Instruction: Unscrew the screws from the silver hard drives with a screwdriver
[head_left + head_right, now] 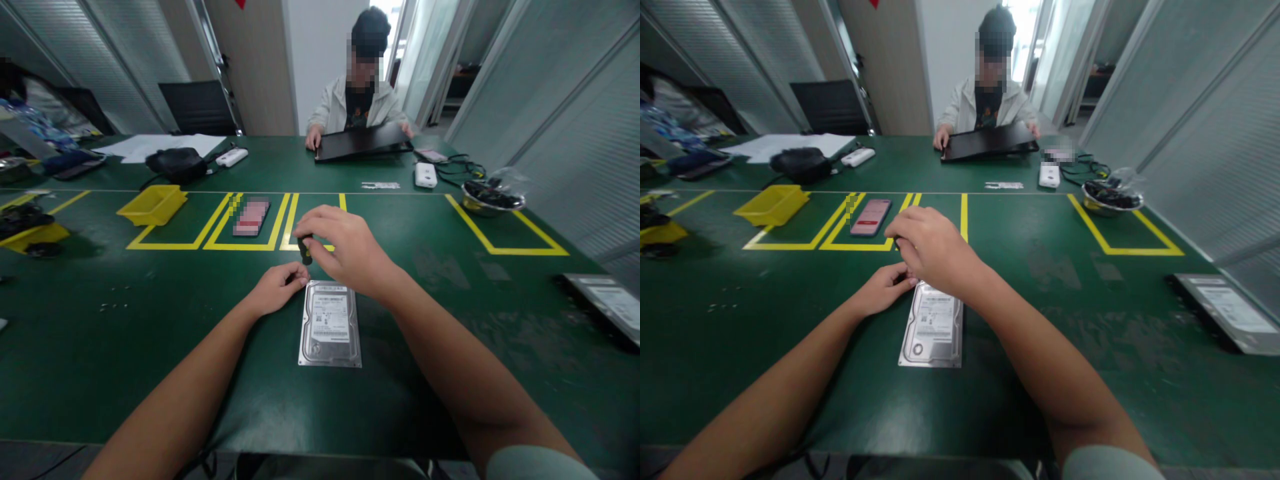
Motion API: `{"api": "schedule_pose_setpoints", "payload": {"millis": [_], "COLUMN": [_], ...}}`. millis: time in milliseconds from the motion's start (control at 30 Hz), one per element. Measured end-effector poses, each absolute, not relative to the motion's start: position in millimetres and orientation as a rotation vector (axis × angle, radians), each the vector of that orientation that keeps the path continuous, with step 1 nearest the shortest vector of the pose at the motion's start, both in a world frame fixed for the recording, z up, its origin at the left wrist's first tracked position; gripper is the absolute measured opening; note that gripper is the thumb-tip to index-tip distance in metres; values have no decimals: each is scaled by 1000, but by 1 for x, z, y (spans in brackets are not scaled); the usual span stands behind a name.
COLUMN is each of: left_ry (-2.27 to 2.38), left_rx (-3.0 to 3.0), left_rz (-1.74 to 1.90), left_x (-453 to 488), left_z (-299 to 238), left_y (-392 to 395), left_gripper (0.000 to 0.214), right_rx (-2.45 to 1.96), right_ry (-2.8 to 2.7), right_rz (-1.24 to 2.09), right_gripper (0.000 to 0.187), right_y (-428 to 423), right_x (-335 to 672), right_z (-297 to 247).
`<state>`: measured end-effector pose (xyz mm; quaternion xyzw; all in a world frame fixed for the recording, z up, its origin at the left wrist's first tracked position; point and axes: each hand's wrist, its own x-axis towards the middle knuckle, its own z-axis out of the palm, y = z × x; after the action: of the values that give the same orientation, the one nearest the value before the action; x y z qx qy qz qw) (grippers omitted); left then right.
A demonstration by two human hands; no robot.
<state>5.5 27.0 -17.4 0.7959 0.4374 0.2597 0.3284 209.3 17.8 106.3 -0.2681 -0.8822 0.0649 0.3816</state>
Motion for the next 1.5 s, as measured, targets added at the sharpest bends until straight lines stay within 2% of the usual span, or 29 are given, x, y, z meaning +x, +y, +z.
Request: {"api": "schedule_pose_setpoints", "payload": {"millis": [167,533,867,1300,1500], "left_ry": [1141,1148,1133,1153,1152], "left_rx": [2083,2076,2065,2059,2073], "left_rz": [675,668,677,665,665], "left_x": [6,7,7,6,7], "left_z": [-15,-13,-13,-12,-11], "left_y": [26,25,25,26,25], "left_gripper": [15,15,14,15,14], "right_rx": [-715,-678,-700,-651,-662], "right_ry": [-2200,-2272,-2215,-2291,-2262], "right_rz": [165,163,166,184,192], "right_gripper": [14,26,16,28,22], "right_y": [18,19,17,19,19], "right_x": [208,211,208,212,211], "right_z": [105,106,105,103,104]}}
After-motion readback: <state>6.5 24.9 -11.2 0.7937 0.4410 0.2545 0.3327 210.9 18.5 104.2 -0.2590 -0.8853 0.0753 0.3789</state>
